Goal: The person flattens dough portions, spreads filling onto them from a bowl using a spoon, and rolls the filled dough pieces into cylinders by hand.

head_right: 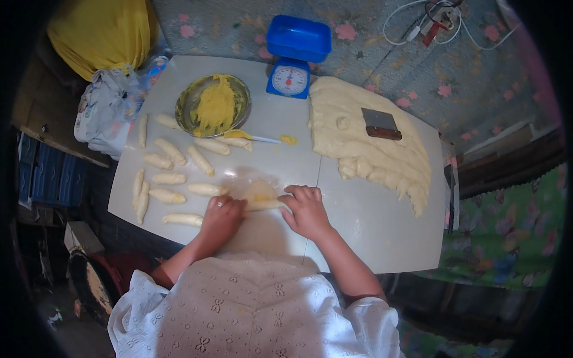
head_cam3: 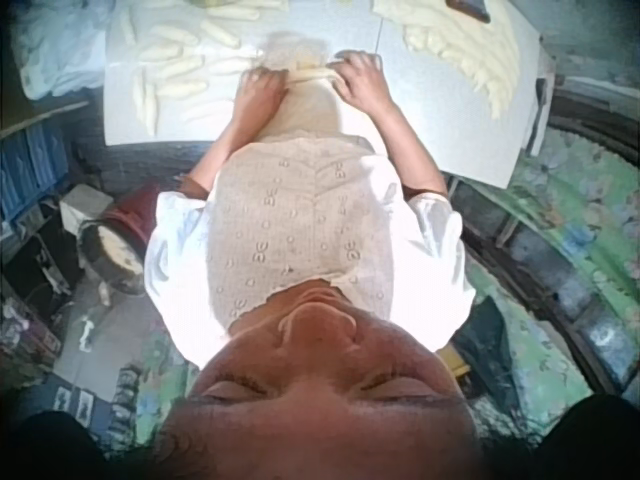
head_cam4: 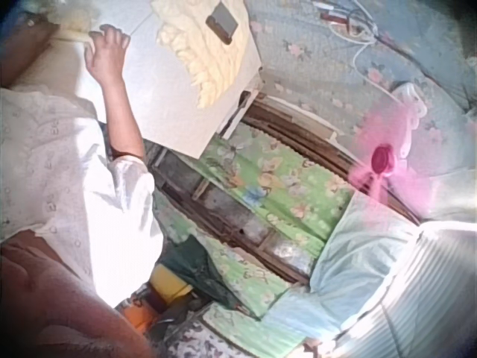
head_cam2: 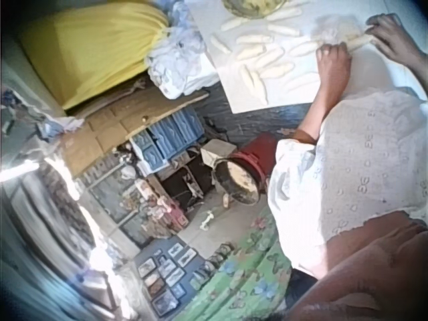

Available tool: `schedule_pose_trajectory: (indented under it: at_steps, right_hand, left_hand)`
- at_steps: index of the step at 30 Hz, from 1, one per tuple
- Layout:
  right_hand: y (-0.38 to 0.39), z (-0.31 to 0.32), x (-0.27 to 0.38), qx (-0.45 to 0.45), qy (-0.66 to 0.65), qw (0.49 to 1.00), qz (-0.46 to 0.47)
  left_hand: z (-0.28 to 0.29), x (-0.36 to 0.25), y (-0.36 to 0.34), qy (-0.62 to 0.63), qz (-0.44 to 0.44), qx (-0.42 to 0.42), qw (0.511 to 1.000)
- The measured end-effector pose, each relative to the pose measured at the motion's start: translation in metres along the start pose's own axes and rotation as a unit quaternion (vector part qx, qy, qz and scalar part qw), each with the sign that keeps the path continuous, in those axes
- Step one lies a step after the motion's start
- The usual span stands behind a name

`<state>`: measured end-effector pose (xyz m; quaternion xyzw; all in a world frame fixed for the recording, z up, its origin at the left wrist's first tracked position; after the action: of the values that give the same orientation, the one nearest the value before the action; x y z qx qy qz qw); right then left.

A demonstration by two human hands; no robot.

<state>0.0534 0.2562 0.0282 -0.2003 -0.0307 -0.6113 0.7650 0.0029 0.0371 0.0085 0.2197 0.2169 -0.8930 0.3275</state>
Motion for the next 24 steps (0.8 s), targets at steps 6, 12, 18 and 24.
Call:
schedule_pose_trajectory:
  at_steps: [6, 12, 18, 24]
  right_hand:
    - [-0.004, -0.013, -0.017, 0.042, -0.013, 0.998, -0.034]
    - [-0.014, -0.006, -0.002, 0.004, -0.07, 0.997, 0.027]
    - [-0.012, -0.021, -0.016, 0.055, -0.031, 0.998, 0.011]
    - [-0.018, -0.017, -0.011, 0.041, -0.07, 0.996, 0.039]
  left_hand:
    - [0.004, 0.007, -0.009, -0.01, -0.016, -0.01, 1.0]
    - [0.015, -0.006, -0.02, -0.027, 0.034, 0.001, 0.999]
    - [0.006, 0.01, -0.021, -0.018, 0.003, 0.02, 1.0]
    - [0.014, -0.002, -0.034, -0.025, 0.0, -0.027, 0.999]
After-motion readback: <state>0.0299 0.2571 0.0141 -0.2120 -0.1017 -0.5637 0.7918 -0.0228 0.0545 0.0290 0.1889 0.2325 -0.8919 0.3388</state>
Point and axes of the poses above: each hand's wrist, its own y-axis away from the middle knuckle, its own z-axis out of the back of the hand, x = y × z, the point moved 2 cm from there along -y, towards the middle knuckle, and after that the axes turned 8 degrees about y, right-handed, at the moved point
